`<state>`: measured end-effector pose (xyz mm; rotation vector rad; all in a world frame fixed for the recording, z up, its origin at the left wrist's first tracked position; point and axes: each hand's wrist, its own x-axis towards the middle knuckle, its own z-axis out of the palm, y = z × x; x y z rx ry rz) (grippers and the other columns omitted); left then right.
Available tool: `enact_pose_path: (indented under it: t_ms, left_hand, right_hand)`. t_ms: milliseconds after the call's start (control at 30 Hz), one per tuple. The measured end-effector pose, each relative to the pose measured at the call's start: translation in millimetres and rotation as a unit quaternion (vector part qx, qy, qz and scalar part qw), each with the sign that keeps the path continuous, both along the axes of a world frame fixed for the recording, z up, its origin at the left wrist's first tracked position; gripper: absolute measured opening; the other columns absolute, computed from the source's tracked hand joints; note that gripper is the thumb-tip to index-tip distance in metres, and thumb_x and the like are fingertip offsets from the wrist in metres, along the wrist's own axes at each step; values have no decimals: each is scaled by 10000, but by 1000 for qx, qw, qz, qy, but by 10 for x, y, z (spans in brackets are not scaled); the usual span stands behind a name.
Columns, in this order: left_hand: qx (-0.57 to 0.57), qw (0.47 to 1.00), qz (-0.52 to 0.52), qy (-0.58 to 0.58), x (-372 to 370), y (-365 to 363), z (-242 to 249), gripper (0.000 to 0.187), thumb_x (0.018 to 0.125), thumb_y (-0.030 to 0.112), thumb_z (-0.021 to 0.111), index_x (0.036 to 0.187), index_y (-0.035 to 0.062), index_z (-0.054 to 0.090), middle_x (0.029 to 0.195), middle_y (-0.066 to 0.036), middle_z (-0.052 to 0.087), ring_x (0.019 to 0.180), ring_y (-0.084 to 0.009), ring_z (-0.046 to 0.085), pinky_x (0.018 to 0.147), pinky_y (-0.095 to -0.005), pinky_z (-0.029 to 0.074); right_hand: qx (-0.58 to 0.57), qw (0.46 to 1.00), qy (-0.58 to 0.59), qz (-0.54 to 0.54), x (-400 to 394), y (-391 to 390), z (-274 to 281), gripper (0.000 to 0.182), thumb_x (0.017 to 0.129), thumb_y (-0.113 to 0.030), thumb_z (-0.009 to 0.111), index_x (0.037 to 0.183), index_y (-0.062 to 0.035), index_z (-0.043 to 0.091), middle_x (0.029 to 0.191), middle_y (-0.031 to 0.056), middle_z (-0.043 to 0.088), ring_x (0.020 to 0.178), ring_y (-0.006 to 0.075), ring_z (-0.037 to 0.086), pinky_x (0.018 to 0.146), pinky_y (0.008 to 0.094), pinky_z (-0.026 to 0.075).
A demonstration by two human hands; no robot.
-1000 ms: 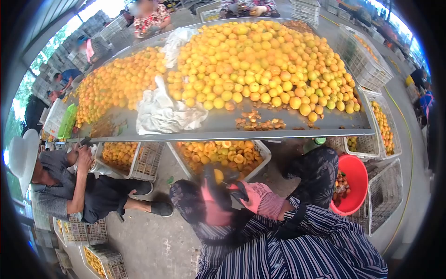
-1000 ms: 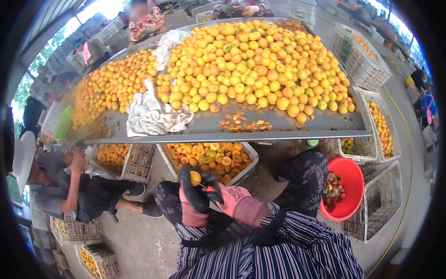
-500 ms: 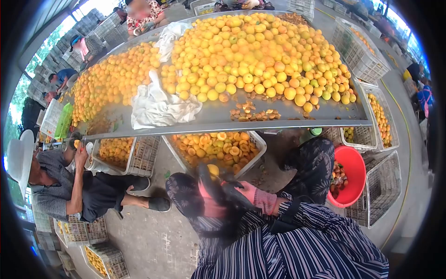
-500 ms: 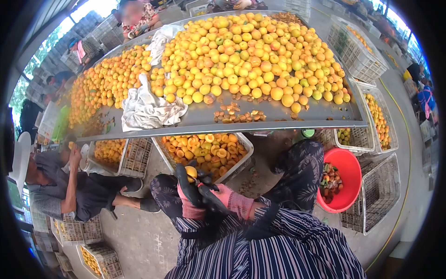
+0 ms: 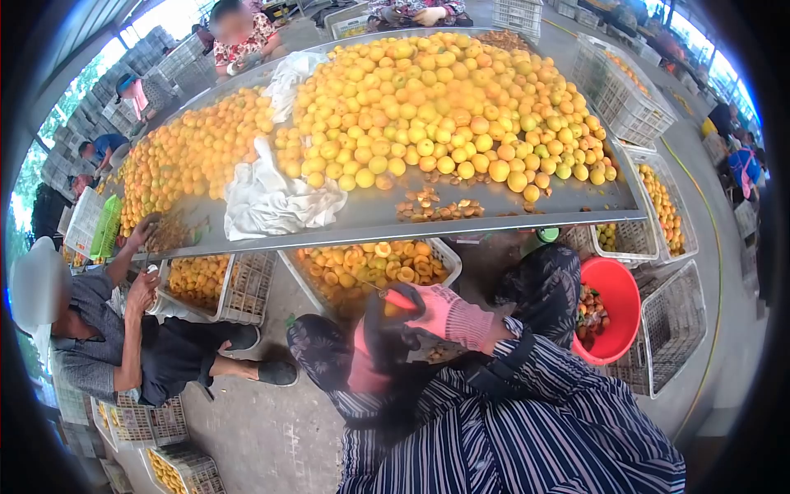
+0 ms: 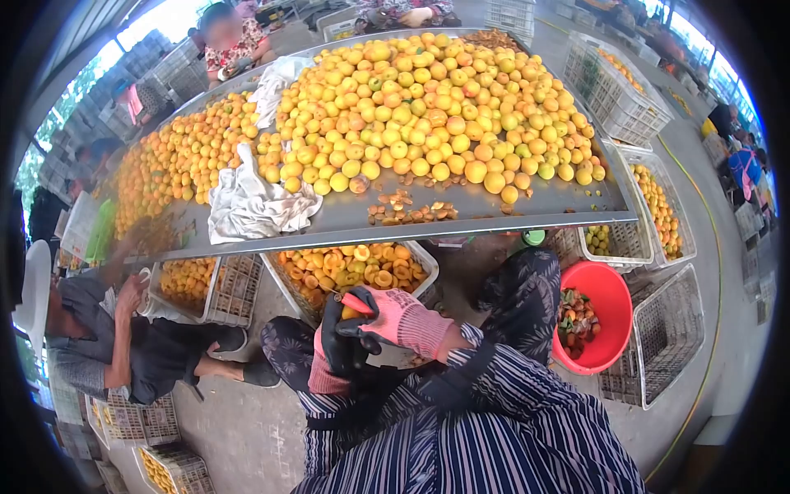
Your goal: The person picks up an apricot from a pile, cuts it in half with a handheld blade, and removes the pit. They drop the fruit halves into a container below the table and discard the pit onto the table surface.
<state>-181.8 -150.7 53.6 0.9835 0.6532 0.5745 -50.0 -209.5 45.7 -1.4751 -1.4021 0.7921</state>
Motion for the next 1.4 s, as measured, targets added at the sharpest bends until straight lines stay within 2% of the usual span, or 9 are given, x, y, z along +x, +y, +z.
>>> enact_pose_path:
  t_ms: [133, 200, 333, 433, 567, 633, 767, 900, 1400]
  left_hand:
    - [-152, 987, -25, -37, -50, -85, 167, 474, 924, 489, 361, 992, 60, 553, 693, -38, 539, 534, -129, 522, 457, -251, 447]
    - [282, 948, 128, 80, -37, -250, -24, 501, 922, 520, 340, 980, 73, 559, 626, -14, 527, 496, -106, 499, 445, -237, 427]
    - [-20, 996, 83, 11, -261, -47, -217, 528, 913, 547, 336, 987, 78, 567, 588, 3, 537, 470, -94, 487, 437, -253, 413]
    - [510, 807, 104, 278, -347, 53, -345, 544, 903, 560, 344, 1008, 77, 571, 580, 18, 549, 469, -100, 498, 459, -281, 417]
    - [-21, 980, 197, 27, -261, 35, -325, 474, 900, 521, 408, 1028, 93, 569, 658, 14, 571, 515, -97, 516, 539, -289, 466]
    - [-68, 968, 240, -9, -227, 31, -313, 443, 900, 500, 435, 1037, 99, 565, 706, 8, 583, 543, -97, 527, 566, -283, 478]
    - [-156, 964, 187, -108, -276, 52, -222, 360, 911, 418, 467, 1064, 103, 550, 866, -13, 599, 620, -101, 553, 598, -281, 494]
    - [222, 958, 177, -31, -73, -82, -213, 280, 911, 339, 477, 1032, 95, 543, 884, -16, 593, 556, -97, 512, 604, -259, 489]
    - [-90, 983, 152, -53, 158, 309, -204, 319, 902, 368, 482, 889, 59, 558, 815, -64, 606, 349, -106, 403, 411, -246, 430]
  right_hand:
    - [-83, 981, 166, 50, -28, 13, 139, 489, 736, -293, 741, 1090, -26, 535, 959, 107, 617, 897, 199, 595, 788, 318, 472]
    - [-102, 966, 231, 49, -86, -4, 60, 478, 740, -281, 744, 1083, -22, 536, 957, 101, 616, 890, 186, 589, 786, 309, 469]
    - [-44, 938, 341, 34, -139, 2, 77, 445, 760, -240, 739, 1109, -41, 547, 956, 59, 610, 863, 144, 578, 773, 279, 469]
    - [-54, 864, 500, 33, -74, 85, 46, 415, 796, -203, 709, 1159, -71, 555, 958, 20, 601, 843, 101, 576, 753, 250, 478]
    - [-138, 951, 276, -16, 87, 353, -192, 528, 824, -255, 659, 1285, -93, 460, 914, 10, 632, 850, 135, 616, 730, 260, 485]
    - [-132, 928, -343, -63, 151, 432, -165, 484, 879, -263, 596, 1312, -112, 443, 924, 10, 621, 755, 109, 587, 653, 228, 467]
    - [54, 909, 409, -50, 84, 305, 201, 388, 848, -117, 627, 1210, -57, 502, 968, 22, 613, 846, 98, 585, 712, 237, 477]
    - [74, 874, 481, 9, 44, 163, 230, 317, 860, -52, 593, 1166, -15, 519, 1020, 69, 608, 889, 139, 599, 712, 253, 493]
    - [-124, 878, 462, -28, 382, -218, 293, 406, 937, -169, 492, 1266, 52, 408, 1162, 142, 566, 957, 192, 612, 856, 282, 504]
